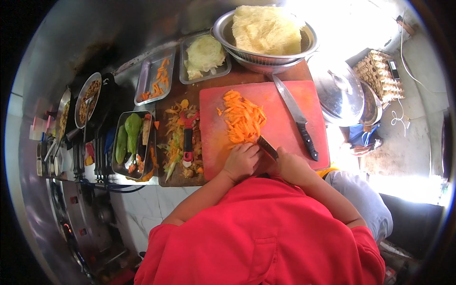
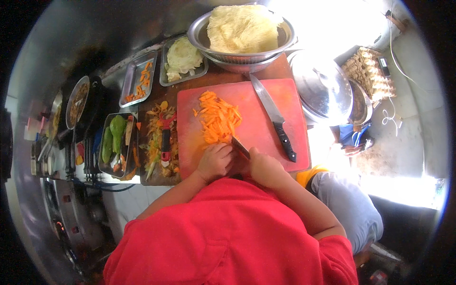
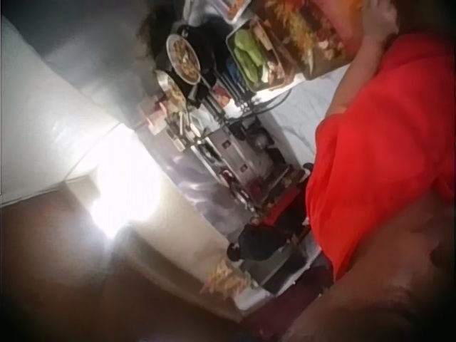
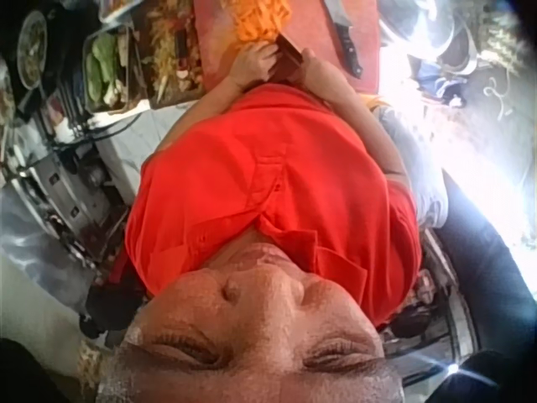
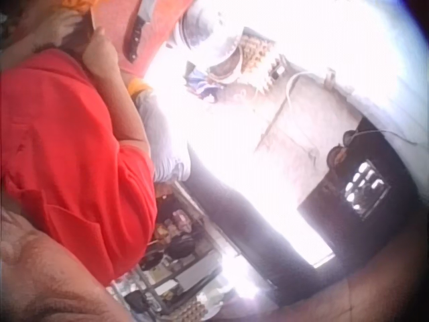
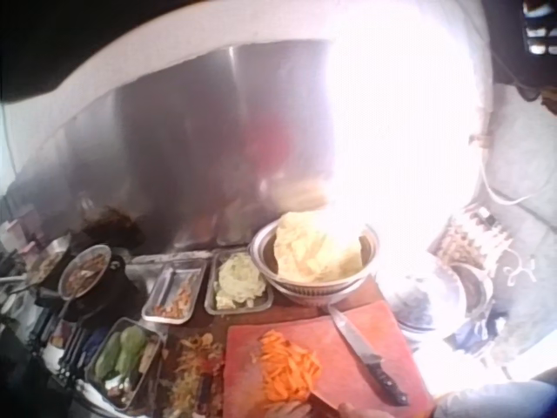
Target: The person uses a crinkle-cut knife to slice carrots into thin strips on a red cutting board. After finishing the carrots, they transfer the strips into a metal tray, clean the cutting board with a cloth, and briefly walk to a sink area before returning to the workstation.
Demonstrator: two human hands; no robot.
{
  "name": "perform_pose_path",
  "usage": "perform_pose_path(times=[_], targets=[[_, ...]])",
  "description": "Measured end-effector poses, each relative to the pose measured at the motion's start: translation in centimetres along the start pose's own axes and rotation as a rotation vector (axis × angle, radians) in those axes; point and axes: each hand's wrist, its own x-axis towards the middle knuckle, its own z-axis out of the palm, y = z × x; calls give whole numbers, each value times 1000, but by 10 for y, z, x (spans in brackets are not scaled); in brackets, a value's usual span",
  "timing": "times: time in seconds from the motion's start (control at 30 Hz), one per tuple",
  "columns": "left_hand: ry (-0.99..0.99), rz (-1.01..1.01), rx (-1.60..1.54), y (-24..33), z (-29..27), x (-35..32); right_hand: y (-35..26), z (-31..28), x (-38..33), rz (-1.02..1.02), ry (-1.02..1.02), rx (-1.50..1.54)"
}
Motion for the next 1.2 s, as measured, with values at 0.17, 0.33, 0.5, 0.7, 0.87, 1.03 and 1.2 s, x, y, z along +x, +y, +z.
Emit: perform_pose_path(times=[0.17, 0.33, 0.5, 0.7, 0.87, 1.03, 1.2], targets=[[-62, -50, -33, -1, 2, -1, -10, 1, 2, -13, -9, -14], [29, -35, -15, -3, 3, 3, 16, 19, 23, -92, 46, -11], [16, -64, 20, 0, 4, 3, 8, -1, 6, 18, 1, 132], [6, -83, -23, -2, 2, -2, 12, -10, -18, -4, 11, 84], [202, -155, 9, -12, 9, -38, 40, -14, -19, 28, 283, 366], [10, -523, 128, -11, -22, -34, 79, 52, 22, -27, 540, 392], [-56, -603, 71, -22, -28, -2, 64, 77, 94, -88, 786, 438]])
